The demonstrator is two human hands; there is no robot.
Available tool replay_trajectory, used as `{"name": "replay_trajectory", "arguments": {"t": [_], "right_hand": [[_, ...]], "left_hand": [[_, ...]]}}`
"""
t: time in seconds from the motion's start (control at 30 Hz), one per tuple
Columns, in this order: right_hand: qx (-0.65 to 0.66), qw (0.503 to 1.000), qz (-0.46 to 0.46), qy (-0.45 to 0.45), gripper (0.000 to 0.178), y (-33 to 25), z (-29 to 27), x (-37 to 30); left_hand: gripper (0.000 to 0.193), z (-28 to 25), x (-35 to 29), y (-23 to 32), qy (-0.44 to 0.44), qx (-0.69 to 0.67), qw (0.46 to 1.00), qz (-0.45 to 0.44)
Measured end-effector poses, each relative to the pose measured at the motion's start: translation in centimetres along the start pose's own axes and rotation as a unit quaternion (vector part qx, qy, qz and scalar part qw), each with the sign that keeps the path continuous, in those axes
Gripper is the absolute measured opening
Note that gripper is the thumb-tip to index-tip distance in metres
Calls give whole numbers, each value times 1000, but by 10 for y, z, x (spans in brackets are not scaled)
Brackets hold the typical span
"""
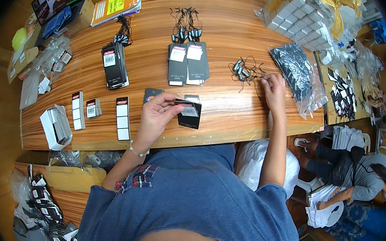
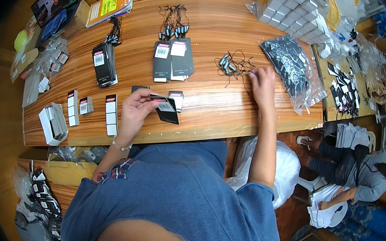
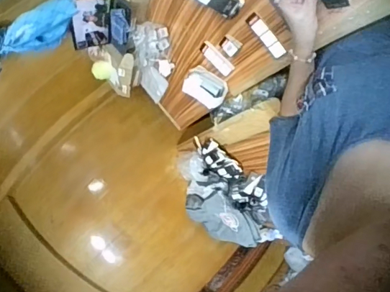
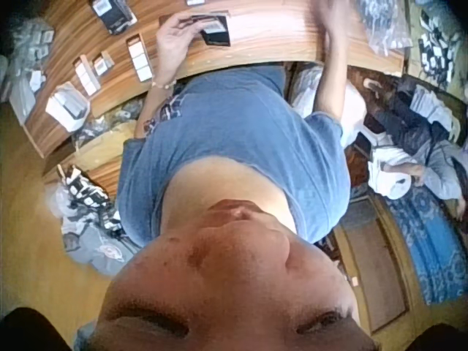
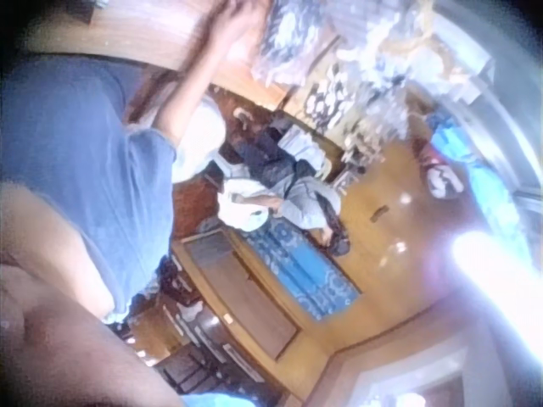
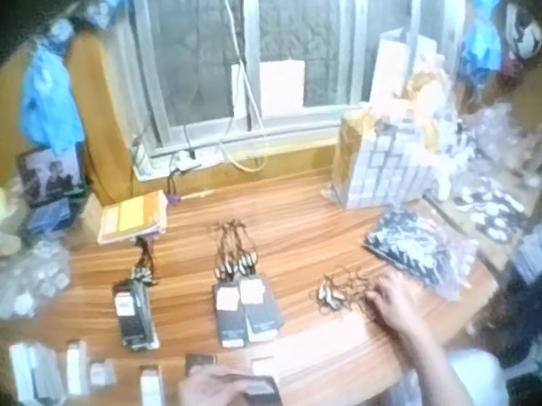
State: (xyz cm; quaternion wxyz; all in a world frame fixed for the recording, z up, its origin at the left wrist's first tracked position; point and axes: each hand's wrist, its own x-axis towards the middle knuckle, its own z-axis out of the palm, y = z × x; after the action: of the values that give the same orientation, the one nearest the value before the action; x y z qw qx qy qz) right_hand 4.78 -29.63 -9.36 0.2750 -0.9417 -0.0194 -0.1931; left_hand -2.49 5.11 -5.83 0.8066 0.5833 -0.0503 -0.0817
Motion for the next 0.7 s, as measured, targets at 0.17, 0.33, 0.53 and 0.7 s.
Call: {"name": "replay_trajectory", "arguments": {"t": [0.17, 0.33, 0.53, 0.7], "right_hand": [[583, 797, 152, 47, 20, -35, -22, 1], [720, 679, 141, 4, 26, -115, -15, -22], [708, 689, 145, -45, 14, -157, -6, -36], [737, 661, 139, -24, 11, -148, -3, -23]], "left_hand": [[14, 11, 14, 8, -87, 16, 996, -29], [10, 47, 37, 14, -200, 16, 980, 7], [9, 57, 38, 4, -226, 21, 970, -88], [13, 49, 29, 9, -223, 93, 967, -83]]}}
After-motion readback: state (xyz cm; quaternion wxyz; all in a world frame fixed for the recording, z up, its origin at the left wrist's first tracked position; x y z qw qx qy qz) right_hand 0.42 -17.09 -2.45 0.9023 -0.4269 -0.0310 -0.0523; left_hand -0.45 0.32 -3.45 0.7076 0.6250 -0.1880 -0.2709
